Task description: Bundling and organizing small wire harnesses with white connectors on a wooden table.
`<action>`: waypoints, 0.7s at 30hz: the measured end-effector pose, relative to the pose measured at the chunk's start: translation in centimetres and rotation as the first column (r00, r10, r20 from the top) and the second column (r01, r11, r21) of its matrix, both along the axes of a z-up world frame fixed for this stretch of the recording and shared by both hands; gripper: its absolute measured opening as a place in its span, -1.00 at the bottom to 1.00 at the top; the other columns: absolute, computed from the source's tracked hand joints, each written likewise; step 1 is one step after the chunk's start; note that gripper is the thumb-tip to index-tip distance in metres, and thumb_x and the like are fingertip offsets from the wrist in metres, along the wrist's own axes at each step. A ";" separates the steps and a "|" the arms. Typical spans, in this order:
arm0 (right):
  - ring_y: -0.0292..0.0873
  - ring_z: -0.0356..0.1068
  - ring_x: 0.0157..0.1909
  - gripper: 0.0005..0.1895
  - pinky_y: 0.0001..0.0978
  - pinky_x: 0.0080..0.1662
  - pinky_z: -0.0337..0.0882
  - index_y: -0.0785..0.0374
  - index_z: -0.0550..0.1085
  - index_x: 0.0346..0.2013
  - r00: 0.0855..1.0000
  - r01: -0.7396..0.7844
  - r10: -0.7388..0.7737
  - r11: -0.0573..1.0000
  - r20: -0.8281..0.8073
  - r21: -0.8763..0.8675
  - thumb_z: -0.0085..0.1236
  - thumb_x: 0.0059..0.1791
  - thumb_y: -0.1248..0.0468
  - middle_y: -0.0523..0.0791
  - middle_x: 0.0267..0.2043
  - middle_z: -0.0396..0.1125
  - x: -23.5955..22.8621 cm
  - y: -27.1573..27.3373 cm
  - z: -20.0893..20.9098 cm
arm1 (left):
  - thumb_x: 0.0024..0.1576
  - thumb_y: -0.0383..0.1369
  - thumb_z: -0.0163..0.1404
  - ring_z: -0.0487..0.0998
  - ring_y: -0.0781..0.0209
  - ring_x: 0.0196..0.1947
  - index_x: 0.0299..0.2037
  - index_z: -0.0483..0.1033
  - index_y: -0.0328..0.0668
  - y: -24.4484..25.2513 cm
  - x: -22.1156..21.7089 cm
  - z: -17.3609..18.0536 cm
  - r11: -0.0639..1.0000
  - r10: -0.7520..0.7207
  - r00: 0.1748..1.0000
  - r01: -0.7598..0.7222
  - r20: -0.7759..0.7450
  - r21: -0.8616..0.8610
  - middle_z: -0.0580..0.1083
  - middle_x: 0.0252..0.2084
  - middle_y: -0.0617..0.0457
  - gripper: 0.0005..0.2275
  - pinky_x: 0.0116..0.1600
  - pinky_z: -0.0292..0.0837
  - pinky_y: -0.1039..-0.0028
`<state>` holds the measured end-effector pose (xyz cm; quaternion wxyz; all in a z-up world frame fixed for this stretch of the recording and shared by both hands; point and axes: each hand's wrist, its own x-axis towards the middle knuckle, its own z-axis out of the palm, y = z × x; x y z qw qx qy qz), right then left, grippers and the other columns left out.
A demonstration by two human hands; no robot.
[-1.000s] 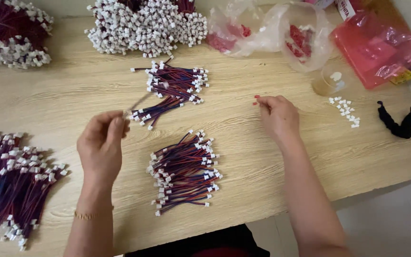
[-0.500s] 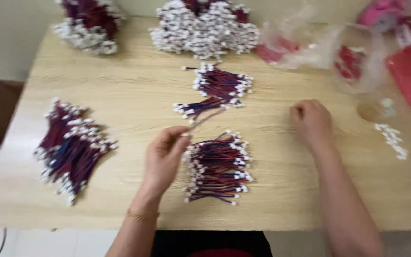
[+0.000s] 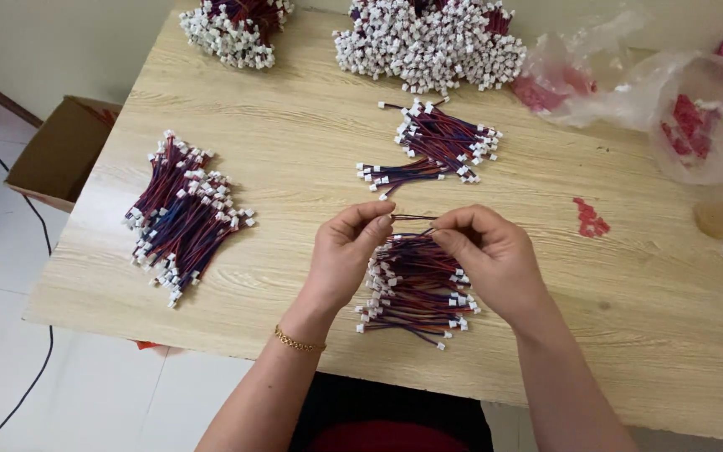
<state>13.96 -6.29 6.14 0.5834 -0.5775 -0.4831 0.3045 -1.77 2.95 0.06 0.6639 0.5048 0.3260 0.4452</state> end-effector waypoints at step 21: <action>-0.10 0.31 -0.10 -0.87 -0.25 -0.03 0.20 0.05 0.57 -0.28 0.719 -0.014 -0.109 0.985 0.686 0.171 0.28 -0.12 0.28 -0.20 -0.29 0.42 -0.8 1.3 2.1 | 0.08 -0.51 0.11 0.52 0.35 -0.39 -0.04 0.48 -0.30 -0.7 0.4 0.3 0.997 -0.045 0.990 0.054 0.136 -0.061 0.50 -0.41 0.01 -0.76 -0.26 0.50 0.62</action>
